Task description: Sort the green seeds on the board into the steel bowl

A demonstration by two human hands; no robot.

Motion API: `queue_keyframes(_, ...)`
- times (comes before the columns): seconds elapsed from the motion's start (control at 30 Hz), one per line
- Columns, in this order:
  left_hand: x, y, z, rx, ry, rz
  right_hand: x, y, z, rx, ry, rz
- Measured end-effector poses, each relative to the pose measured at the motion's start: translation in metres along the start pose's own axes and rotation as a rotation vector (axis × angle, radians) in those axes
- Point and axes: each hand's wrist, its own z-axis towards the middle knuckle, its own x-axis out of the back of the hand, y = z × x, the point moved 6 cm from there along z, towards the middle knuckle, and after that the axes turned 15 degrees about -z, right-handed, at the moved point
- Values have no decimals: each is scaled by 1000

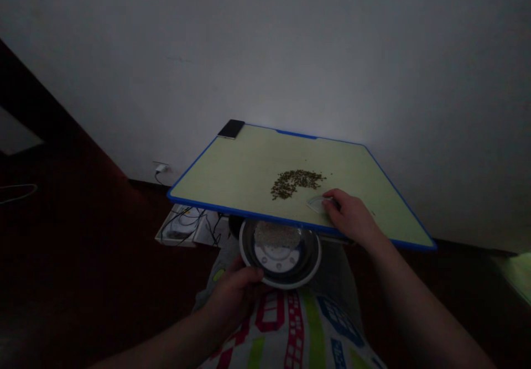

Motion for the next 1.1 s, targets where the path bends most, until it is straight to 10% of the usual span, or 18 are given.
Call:
queue_keyframes(0.47,-5,2,-2,-19,-10,10,-9,-83,18,241,-9,12)
queue_keyframes(1.1,1,-2,2,-15,-31,-33,-17,-101,12,389,-107,239)
